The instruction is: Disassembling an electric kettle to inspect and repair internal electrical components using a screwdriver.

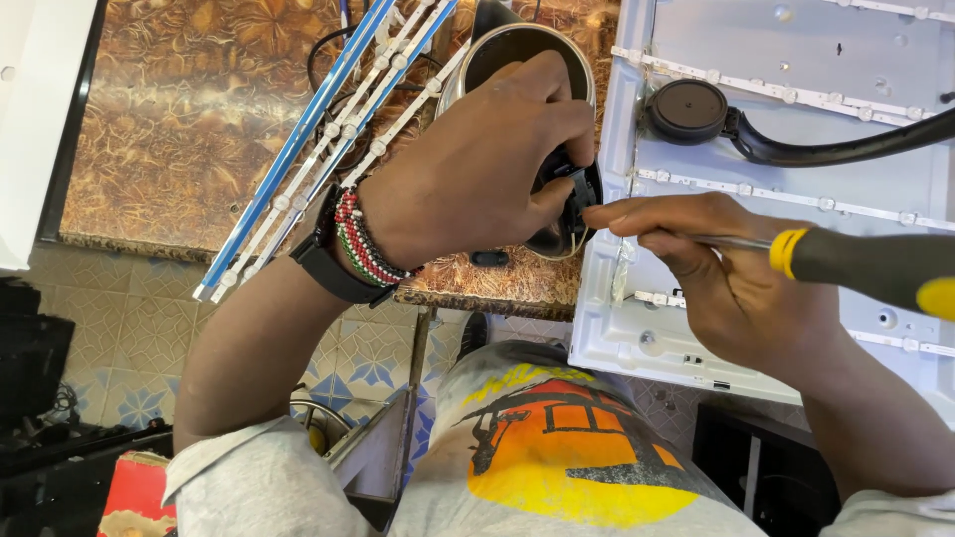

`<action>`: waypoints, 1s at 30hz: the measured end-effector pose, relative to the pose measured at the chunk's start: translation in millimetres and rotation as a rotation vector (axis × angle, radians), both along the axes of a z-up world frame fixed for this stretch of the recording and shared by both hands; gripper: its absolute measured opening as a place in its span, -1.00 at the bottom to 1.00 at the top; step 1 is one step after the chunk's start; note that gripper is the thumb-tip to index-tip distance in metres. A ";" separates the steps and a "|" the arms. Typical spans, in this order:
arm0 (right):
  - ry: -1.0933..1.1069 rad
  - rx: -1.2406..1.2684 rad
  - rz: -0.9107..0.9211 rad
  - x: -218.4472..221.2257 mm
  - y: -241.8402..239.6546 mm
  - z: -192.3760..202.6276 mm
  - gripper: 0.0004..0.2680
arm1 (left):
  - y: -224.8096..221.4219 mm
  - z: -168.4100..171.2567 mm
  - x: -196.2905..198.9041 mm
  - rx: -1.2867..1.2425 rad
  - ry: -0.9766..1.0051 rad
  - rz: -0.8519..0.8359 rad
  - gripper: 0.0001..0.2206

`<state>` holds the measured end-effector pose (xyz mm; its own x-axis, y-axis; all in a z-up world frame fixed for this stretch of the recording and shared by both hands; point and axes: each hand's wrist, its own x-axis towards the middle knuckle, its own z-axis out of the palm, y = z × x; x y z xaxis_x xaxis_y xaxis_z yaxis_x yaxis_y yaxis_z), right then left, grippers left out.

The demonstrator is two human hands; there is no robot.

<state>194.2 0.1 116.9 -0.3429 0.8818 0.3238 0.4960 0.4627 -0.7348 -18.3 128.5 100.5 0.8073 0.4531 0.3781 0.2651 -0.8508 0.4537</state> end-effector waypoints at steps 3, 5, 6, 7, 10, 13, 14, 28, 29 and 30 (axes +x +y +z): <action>-0.044 0.114 -0.051 0.0 -0.5 -4.4 -0.83 | -2.1 4.1 -3.6 -0.022 0.006 -0.016 -0.85; -0.017 0.110 -0.057 -1.3 -1.1 -5.1 -0.85 | -7.8 6.2 -7.3 -0.047 0.011 -0.011 -0.80; -0.045 0.097 -0.108 -2.2 -2.7 -3.7 -0.84 | -11.6 6.2 -7.3 0.012 0.019 0.010 -0.70; -0.073 0.085 -0.159 -3.2 -4.1 -2.5 -0.83 | -15.1 6.1 -7.5 0.071 0.027 0.031 -0.60; -0.153 0.086 -0.273 -5.0 -9.2 1.5 -0.82 | -27.0 2.1 -6.1 0.115 0.024 0.100 -0.68; -0.163 0.023 -0.253 -0.7 -10.2 3.8 -0.80 | -29.8 -3.0 -5.3 0.105 -0.035 0.112 -0.71; -0.163 0.022 -0.252 -1.0 -10.7 3.6 -0.80 | -27.5 -3.5 -5.6 0.104 -0.034 0.112 -0.71; 0.054 -0.165 -0.097 -3.2 -14.3 11.9 -0.89 | 10.5 1.9 -6.5 -0.060 -0.002 -0.042 -0.81; 0.053 -0.163 -0.098 -1.2 -15.2 10.8 -0.89 | 11.2 2.3 -6.7 -0.059 -0.003 -0.043 -0.81; -0.178 -0.041 -0.196 0.5 -16.1 9.4 -0.77 | 11.4 2.3 -7.6 -0.055 -0.018 -0.059 -0.81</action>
<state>194.7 -16.0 126.3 -0.2123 0.9483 0.2359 0.6965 0.3162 -0.6441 -26.0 139.9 102.8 0.8263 0.4255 0.3691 0.2065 -0.8384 0.5044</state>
